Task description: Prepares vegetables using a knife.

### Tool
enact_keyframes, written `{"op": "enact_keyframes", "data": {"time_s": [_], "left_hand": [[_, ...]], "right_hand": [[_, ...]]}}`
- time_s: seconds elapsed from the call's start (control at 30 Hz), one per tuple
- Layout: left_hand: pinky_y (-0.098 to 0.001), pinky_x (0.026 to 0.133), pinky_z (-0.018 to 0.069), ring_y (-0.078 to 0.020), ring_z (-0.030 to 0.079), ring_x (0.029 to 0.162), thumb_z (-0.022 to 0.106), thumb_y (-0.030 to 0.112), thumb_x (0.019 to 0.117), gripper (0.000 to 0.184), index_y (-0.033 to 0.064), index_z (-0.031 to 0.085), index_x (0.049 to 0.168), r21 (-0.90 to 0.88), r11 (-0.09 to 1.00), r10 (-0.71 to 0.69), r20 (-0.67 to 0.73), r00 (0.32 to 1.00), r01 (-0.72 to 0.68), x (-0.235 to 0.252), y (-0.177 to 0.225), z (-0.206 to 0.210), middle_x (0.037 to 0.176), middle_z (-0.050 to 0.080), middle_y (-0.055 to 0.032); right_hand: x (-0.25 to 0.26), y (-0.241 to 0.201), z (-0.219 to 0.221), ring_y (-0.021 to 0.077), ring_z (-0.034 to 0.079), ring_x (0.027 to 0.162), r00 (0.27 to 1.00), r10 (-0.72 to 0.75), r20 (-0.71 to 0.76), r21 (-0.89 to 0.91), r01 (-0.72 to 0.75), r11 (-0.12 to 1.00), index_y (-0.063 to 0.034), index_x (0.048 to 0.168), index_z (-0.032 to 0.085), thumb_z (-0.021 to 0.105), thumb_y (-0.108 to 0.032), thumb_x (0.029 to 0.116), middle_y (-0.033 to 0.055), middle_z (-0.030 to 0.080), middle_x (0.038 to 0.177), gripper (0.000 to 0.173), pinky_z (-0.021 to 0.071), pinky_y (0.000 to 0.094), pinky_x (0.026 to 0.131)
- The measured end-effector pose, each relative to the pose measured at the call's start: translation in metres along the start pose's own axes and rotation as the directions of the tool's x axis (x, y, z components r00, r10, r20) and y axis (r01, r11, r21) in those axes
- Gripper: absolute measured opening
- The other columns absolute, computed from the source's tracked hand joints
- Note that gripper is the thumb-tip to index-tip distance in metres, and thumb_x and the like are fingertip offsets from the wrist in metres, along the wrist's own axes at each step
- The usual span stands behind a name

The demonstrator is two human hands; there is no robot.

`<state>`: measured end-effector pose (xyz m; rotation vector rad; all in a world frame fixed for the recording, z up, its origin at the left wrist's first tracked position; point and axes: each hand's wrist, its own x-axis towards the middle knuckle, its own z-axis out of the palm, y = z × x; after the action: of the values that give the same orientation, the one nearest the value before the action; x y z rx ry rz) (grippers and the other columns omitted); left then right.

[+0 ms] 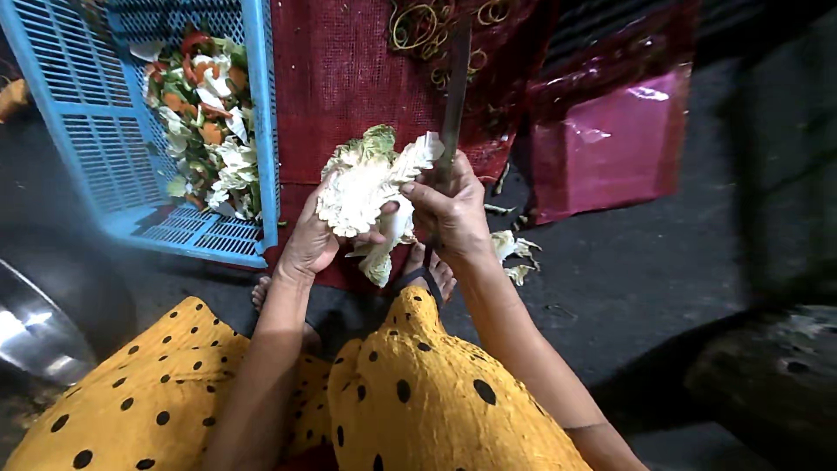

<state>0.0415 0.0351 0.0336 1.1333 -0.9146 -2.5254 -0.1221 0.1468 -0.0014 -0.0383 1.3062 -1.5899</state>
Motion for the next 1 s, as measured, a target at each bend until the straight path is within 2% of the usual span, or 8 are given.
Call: {"op": "enact_keyframes", "data": {"time_s": [0.07,0.23,0.43,0.53,0.67,0.77,0.83,1.0], "left_hand": [[-0.0367,0.061,0.0642,-0.0313,0.077,0.088,0.036,0.023,0.1087,0.031,0.0109,0.06,0.124,-0.062,0.994,-0.086,0.031,0.996,0.088,0.001,-0.003,-0.001,0.114,0.074,-0.0202],[-0.0288,0.054,0.0607,-0.0228,0.076,0.077,0.053,0.034,0.1048,0.031,0.0098,0.066,0.119,-0.133,0.977,-0.138,0.195,0.971,0.166,0.002,-0.004,-0.004,0.118,0.074,-0.0176],[-0.0261,0.06,0.0608,-0.0135,0.072,0.073,0.043,0.005,0.1034,0.023,0.0074,0.061,0.118,-0.006,0.99,-0.141,-0.035,0.989,0.141,0.007,0.005,0.014,0.106,0.074,-0.0098],[-0.0321,0.071,0.0636,-0.0142,0.072,0.08,0.042,-0.009,0.0983,0.033,0.0008,0.06,0.124,0.104,0.992,-0.057,-0.173,0.983,0.076,0.013,0.008,0.022,0.101,0.073,-0.0065],[-0.0318,0.069,0.0631,-0.0151,0.071,0.085,0.05,-0.008,0.0995,0.034,-0.0013,0.059,0.132,0.413,0.91,0.079,-0.269,0.96,0.041,0.018,0.012,0.03,0.115,0.068,-0.0094],[-0.0312,0.078,0.0604,-0.0158,0.069,0.096,0.057,0.003,0.1025,0.031,0.0044,0.063,0.133,0.807,0.585,0.34,-0.152,0.928,-0.083,0.013,0.011,0.035,0.125,0.066,-0.0121],[-0.0296,0.088,0.058,-0.0144,0.067,0.103,0.061,0.008,0.1011,0.026,0.0055,0.069,0.126,0.88,0.446,0.477,-0.079,0.875,-0.163,0.017,0.006,0.035,0.12,0.067,-0.0106],[-0.0278,0.083,0.0594,-0.0101,0.069,0.093,0.063,0.01,0.1007,0.02,0.0018,0.065,0.119,0.725,0.66,0.479,-0.204,0.854,-0.197,0.02,0.001,0.04,0.108,0.069,-0.0061]], "right_hand": [[0.001,0.0,-0.003,0.0021,0.052,0.056,0.998,-0.064,0.001,-0.062,0.064,0.996,-0.0094,0.134,0.048,0.07,0.004,0.0863,0.0004,0.067,0.099,0.054,0.0407,0.0158,0.043],[0.001,0.0,-0.007,0.0059,0.065,0.075,0.99,-0.142,0.026,-0.1,0.144,0.985,-0.0057,0.137,0.046,0.069,0.004,0.0863,0.0022,0.069,0.108,0.057,0.0524,0.019,0.056],[0.005,0.001,-0.008,0.0137,0.069,0.107,0.972,-0.236,0.022,-0.248,0.234,0.94,0.0009,0.14,0.044,0.07,0.002,0.0898,0.0085,0.067,0.121,0.057,0.0604,0.0289,0.09],[0.003,0.004,-0.02,0.0074,0.066,0.084,0.978,-0.207,-0.03,-0.381,0.18,0.907,-0.0014,0.143,0.047,0.068,-0.011,0.0951,0.0042,0.067,0.11,0.053,0.0554,0.0225,0.069],[-0.013,0.003,-0.034,0.002,0.056,0.062,0.995,-0.076,-0.067,-0.374,0.046,0.926,-0.011,0.145,0.047,0.059,-0.023,0.1034,-0.0017,0.065,0.099,0.044,0.047,0.0169,0.052],[-0.023,0.003,-0.037,0.0042,0.051,0.053,0.997,0.014,-0.08,-0.358,-0.042,0.933,-0.0148,0.144,0.048,0.051,-0.032,0.1068,-0.0022,0.065,0.091,0.042,0.0425,0.0187,0.045],[-0.03,0.006,-0.036,0.0069,0.047,0.046,0.995,0.061,-0.084,-0.367,-0.088,0.926,-0.0202,0.144,0.05,0.05,-0.038,0.1066,-0.0003,0.066,0.087,0.041,0.0395,0.0205,0.039],[-0.033,0.014,-0.025,0.0105,0.054,0.053,0.989,0.126,-0.08,-0.376,-0.147,0.915,-0.0219,0.146,0.052,0.05,-0.047,0.1052,0.0016,0.066,0.089,0.048,0.0451,0.0245,0.042]]}}
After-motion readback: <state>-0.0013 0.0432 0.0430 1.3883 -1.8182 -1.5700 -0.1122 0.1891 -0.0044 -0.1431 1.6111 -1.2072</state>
